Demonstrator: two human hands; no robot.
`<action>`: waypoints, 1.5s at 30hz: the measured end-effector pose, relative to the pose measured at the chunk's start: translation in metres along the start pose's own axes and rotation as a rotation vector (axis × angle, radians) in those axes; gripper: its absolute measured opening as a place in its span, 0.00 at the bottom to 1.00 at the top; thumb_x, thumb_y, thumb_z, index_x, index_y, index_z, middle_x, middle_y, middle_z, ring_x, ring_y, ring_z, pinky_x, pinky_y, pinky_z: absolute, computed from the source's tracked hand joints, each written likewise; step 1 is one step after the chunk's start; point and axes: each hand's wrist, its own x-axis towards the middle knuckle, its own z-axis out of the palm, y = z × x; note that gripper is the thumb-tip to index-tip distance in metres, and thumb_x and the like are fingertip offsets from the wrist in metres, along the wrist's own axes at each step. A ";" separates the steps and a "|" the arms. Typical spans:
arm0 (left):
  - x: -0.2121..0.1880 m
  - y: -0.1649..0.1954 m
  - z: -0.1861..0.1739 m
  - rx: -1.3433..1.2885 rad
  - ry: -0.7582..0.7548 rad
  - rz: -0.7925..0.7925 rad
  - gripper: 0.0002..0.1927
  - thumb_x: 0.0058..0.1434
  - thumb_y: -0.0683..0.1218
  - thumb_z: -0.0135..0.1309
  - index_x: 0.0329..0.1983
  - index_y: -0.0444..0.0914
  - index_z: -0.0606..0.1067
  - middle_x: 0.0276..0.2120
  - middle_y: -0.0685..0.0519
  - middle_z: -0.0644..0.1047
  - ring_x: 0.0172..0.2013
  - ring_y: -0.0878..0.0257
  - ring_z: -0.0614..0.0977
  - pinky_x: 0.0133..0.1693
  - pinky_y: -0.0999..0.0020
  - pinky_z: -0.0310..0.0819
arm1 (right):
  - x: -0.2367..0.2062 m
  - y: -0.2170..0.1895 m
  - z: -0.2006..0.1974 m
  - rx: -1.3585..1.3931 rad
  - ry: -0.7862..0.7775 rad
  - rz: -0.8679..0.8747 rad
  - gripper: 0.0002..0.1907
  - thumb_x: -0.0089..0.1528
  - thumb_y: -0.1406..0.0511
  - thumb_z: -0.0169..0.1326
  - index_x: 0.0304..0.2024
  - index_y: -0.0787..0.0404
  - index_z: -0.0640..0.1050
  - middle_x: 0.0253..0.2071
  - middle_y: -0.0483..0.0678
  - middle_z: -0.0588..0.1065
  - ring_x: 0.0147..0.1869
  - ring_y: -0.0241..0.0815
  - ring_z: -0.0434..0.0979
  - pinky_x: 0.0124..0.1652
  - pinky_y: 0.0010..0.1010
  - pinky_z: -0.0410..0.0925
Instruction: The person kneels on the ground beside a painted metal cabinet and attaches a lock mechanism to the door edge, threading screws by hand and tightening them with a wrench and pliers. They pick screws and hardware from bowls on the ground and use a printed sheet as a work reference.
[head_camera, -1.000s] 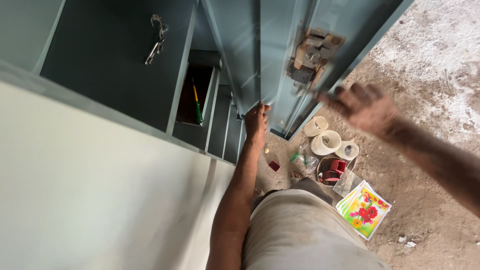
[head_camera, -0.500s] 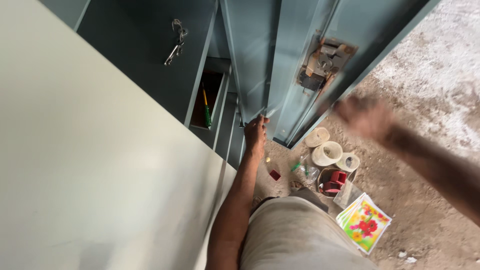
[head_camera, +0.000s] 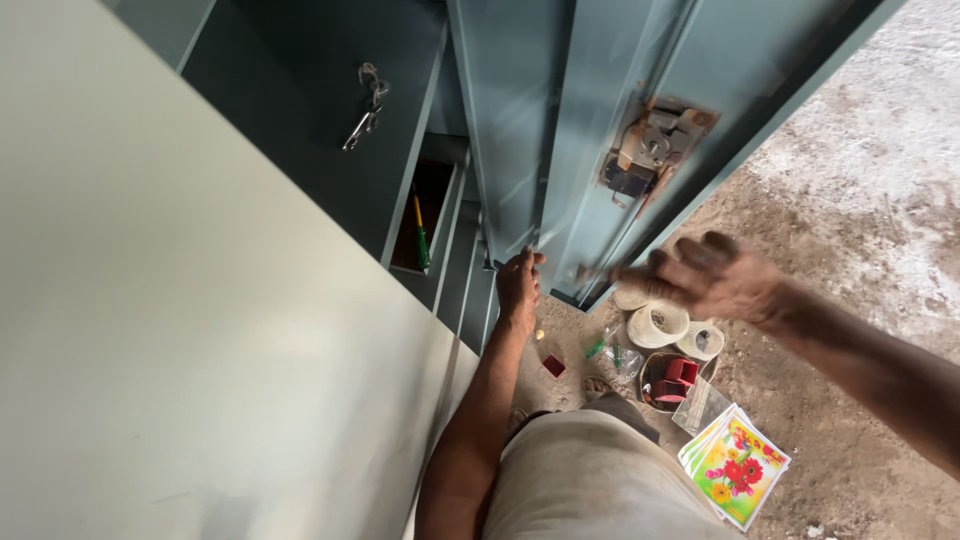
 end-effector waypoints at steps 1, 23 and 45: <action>0.002 0.001 0.001 -0.011 -0.003 -0.004 0.18 0.69 0.59 0.53 0.35 0.40 0.78 0.18 0.64 0.62 0.15 0.76 0.58 0.16 0.77 0.46 | 0.000 -0.002 0.000 -0.006 0.017 0.002 0.36 0.69 0.63 0.53 0.78 0.47 0.58 0.41 0.44 0.68 0.30 0.29 0.67 0.20 0.17 0.62; 0.004 -0.011 -0.018 -0.106 -0.014 0.011 0.18 0.69 0.58 0.52 0.38 0.40 0.78 0.17 0.65 0.60 0.15 0.76 0.57 0.16 0.77 0.47 | -0.026 0.008 0.032 -0.054 -0.631 0.147 0.33 0.68 0.61 0.54 0.75 0.44 0.62 0.45 0.41 0.72 0.35 0.29 0.66 0.26 0.17 0.65; -0.044 0.003 0.017 -0.008 -0.386 0.405 0.25 0.68 0.67 0.42 0.49 0.45 0.75 0.24 0.65 0.65 0.23 0.75 0.64 0.25 0.77 0.58 | 0.022 -0.115 0.011 0.684 -0.268 0.467 0.31 0.61 0.70 0.59 0.67 0.50 0.73 0.29 0.43 0.74 0.26 0.36 0.75 0.19 0.29 0.69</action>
